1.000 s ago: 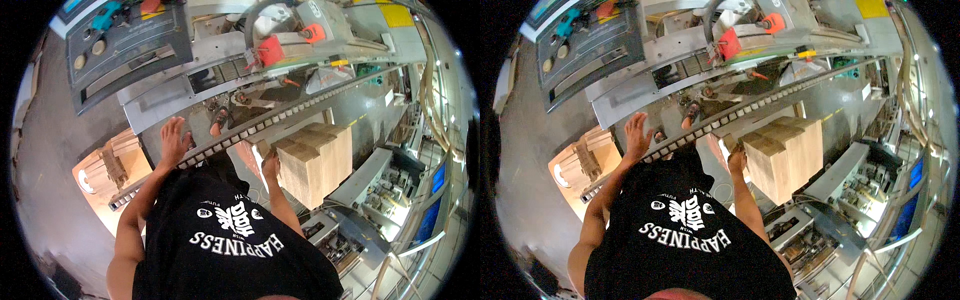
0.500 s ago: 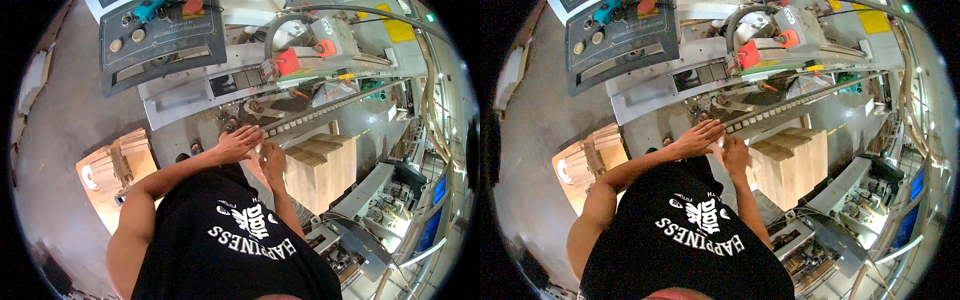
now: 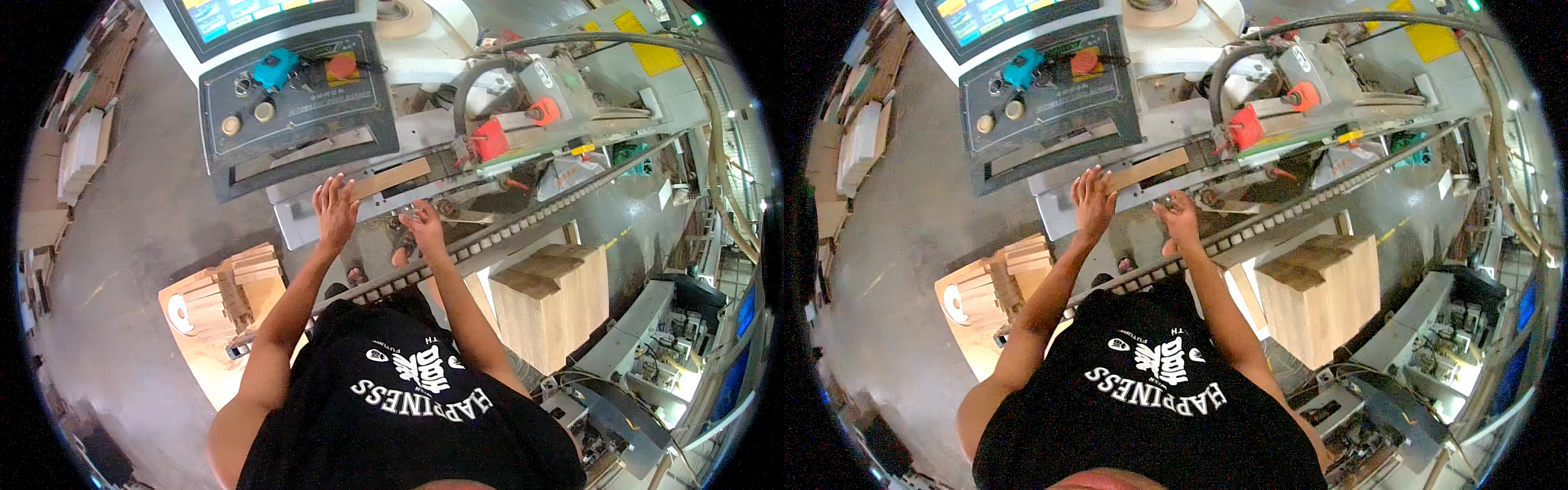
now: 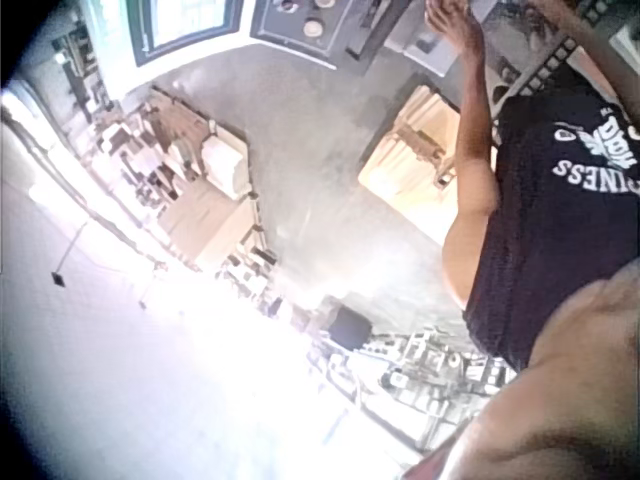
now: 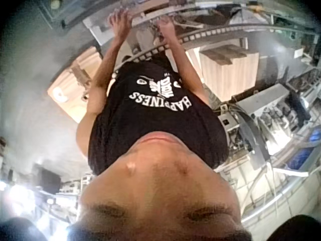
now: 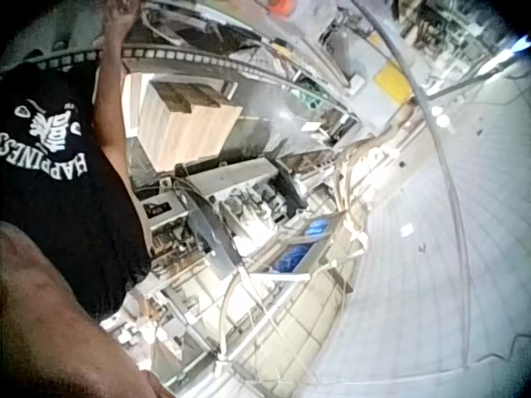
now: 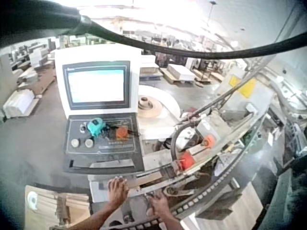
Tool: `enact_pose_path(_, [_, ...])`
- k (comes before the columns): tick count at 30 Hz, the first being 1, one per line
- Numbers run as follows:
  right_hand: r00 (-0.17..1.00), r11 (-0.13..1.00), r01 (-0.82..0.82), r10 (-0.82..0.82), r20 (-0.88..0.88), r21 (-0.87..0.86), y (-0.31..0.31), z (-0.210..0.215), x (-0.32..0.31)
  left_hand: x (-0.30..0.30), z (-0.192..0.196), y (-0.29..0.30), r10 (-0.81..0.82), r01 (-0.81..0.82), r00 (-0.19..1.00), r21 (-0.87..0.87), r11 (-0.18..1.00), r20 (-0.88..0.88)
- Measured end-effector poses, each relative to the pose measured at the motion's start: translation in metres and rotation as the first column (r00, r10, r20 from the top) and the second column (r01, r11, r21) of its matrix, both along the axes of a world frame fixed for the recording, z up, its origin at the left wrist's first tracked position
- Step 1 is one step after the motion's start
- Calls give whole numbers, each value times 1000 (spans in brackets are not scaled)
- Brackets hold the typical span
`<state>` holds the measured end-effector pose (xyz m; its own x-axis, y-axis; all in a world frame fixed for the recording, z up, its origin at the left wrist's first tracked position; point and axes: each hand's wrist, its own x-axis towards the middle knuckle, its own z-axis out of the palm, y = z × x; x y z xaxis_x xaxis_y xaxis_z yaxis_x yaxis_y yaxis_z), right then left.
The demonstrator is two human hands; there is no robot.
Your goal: The person repeatedly picks up thin wooden planks from a stack and feeds them one by one into a band saw machine. The planks are guided through the machine and then placed onto a growing pile of processed planks.
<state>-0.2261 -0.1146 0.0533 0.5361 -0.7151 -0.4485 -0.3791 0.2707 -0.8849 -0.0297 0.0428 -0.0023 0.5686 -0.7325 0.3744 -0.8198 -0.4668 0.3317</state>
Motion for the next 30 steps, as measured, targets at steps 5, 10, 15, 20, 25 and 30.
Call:
enact_pose_path(5, [949, 940, -22, -87, 302, 339, -9, -25, 66, 30, -3, -2, 122, -124, 991, -32, 992, -55])
enact_pose_path(10, [818, 916, 36, -257, 515, 400, -11, -50, 98, 47, 7, 20, 119, -105, 984, 104, 989, -131])
enact_pose_path(15, [813, 927, 117, -295, 502, 356, 5, -43, 101, 57, 10, 20, 84, -61, 984, 144, 988, -158])
enact_pose_path(20, [723, 904, 155, -378, 578, 398, -18, -40, 88, 44, 14, -15, 14, -3, 988, 65, 998, -157])
enact_pose_path(25, [671, 888, 238, -443, 595, 394, -54, -45, 76, 28, -5, -54, 29, -13, 994, 149, 989, -106])
enact_pose_path(30, [772, 953, 295, -276, 572, 62, -90, -65, 59, 11, 5, -101, -73, 85, 986, 75, 994, -147])
